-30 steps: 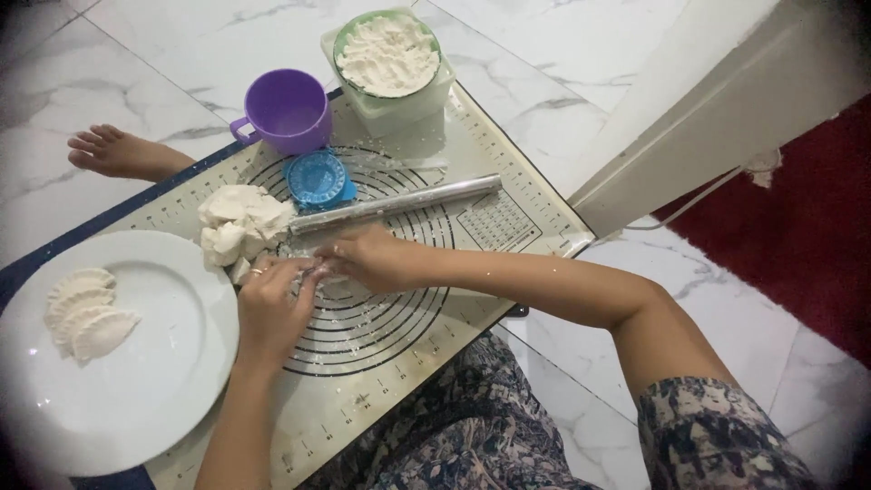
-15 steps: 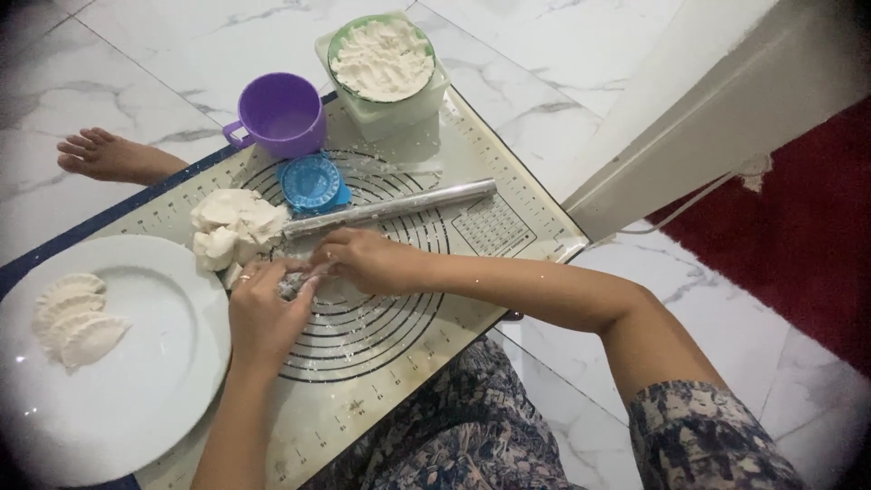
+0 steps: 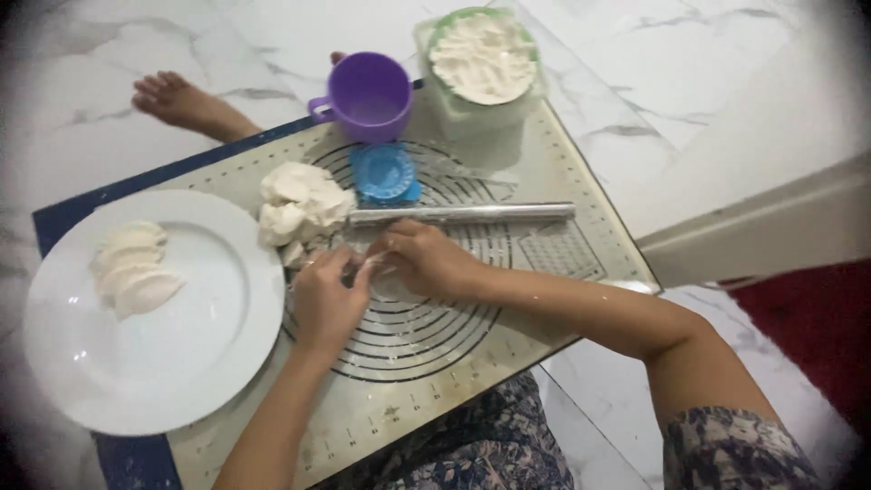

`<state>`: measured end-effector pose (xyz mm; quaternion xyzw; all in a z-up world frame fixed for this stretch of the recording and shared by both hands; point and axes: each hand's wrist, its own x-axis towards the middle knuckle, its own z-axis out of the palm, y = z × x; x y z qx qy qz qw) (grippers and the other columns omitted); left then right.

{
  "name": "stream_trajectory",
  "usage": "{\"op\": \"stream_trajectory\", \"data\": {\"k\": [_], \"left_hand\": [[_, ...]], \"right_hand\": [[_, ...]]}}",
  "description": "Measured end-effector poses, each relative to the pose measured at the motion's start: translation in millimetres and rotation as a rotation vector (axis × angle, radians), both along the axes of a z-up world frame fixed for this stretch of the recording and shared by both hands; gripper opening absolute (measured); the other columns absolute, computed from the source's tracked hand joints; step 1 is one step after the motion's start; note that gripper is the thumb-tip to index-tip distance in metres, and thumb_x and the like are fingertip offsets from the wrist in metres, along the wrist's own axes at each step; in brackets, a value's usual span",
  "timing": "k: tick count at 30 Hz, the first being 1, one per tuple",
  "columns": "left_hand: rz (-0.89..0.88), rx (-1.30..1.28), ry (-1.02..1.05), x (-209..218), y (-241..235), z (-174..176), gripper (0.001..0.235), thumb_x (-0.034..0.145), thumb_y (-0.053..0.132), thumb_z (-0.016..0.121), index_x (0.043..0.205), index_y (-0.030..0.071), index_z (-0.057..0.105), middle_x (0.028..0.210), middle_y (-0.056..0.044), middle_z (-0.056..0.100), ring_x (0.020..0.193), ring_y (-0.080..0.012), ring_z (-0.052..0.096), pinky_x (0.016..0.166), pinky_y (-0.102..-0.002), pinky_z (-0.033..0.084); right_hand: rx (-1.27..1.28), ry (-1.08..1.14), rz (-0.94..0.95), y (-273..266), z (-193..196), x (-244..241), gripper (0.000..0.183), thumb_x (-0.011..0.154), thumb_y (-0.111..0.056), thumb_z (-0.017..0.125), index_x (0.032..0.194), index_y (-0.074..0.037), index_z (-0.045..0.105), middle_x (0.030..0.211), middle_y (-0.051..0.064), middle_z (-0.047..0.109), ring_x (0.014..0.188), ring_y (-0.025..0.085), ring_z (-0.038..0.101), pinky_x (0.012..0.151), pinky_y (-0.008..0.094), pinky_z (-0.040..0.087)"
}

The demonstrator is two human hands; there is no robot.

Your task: Shaping dough into dumplings using a manual rolling pin and a plastic mold.

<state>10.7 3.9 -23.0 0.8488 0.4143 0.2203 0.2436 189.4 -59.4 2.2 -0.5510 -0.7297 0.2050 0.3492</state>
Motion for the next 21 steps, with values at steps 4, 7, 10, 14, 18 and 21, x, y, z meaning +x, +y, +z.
{"op": "stream_trajectory", "data": {"k": [4, 7, 10, 14, 18, 21], "left_hand": [[-0.013, -0.001, 0.045, 2.5, 1.5, 0.3, 0.007, 0.085, 0.008, 0.075, 0.089, 0.005, 0.071, 0.075, -0.011, 0.071, 0.077, -0.0297, 0.07, 0.068, -0.04, 0.055], [-0.026, -0.004, 0.058, 4.7, 1.6, -5.3, 0.007, 0.086, 0.007, 0.073, 0.09, 0.005, 0.068, 0.075, -0.01, 0.069, 0.076, -0.0294, 0.069, 0.066, -0.039, 0.055], [-0.037, 0.041, 0.08, 8.0, 1.8, -5.6, 0.007, 0.085, 0.006, 0.072, 0.089, 0.003, 0.067, 0.073, -0.012, 0.068, 0.075, -0.0302, 0.068, 0.064, -0.039, 0.055], [-0.048, 0.074, 0.098, 7.4, 1.9, -6.4, 0.007, 0.085, 0.004, 0.072, 0.089, 0.002, 0.067, 0.073, -0.013, 0.068, 0.075, -0.03, 0.068, 0.063, -0.039, 0.056], [-0.087, 0.091, 0.072, 3.5, 6.5, -2.7, 0.007, 0.086, 0.007, 0.072, 0.087, 0.003, 0.067, 0.073, -0.012, 0.068, 0.077, -0.031, 0.068, 0.063, -0.038, 0.055], [-0.102, 0.091, 0.038, -0.1, 6.6, -3.9, 0.011, 0.087, 0.011, 0.074, 0.088, 0.003, 0.067, 0.073, -0.014, 0.068, 0.078, -0.0321, 0.069, 0.064, -0.041, 0.057]], "right_hand": [[0.033, -0.011, -0.01, 3.5, -2.1, -3.7, 0.012, 0.093, -0.002, 0.061, 0.099, 0.001, 0.071, 0.088, 0.02, 0.071, 0.084, 0.036, 0.072, 0.071, 0.042, 0.06], [0.039, -0.02, -0.022, 6.4, -16.5, -1.5, 0.011, 0.093, -0.003, 0.061, 0.098, -0.001, 0.071, 0.088, 0.019, 0.07, 0.083, 0.033, 0.072, 0.071, 0.04, 0.059], [0.113, -0.036, -0.05, 8.3, -26.6, -0.4, 0.011, 0.091, -0.002, 0.063, 0.098, -0.002, 0.07, 0.086, 0.017, 0.069, 0.079, 0.031, 0.072, 0.069, 0.038, 0.06], [0.134, -0.035, -0.047, 9.6, -31.0, 0.4, 0.011, 0.092, -0.003, 0.062, 0.099, -0.004, 0.071, 0.087, 0.015, 0.069, 0.081, 0.029, 0.072, 0.07, 0.037, 0.06], [0.084, -0.001, 0.009, 10.1, -23.8, 5.9, 0.014, 0.091, -0.002, 0.064, 0.103, -0.002, 0.072, 0.091, 0.019, 0.072, 0.087, 0.033, 0.073, 0.073, 0.04, 0.06], [0.045, 0.01, 0.065, 7.4, -7.4, 7.6, 0.019, 0.092, 0.002, 0.06, 0.107, 0.001, 0.072, 0.094, 0.024, 0.073, 0.09, 0.039, 0.073, 0.074, 0.045, 0.06]]}}
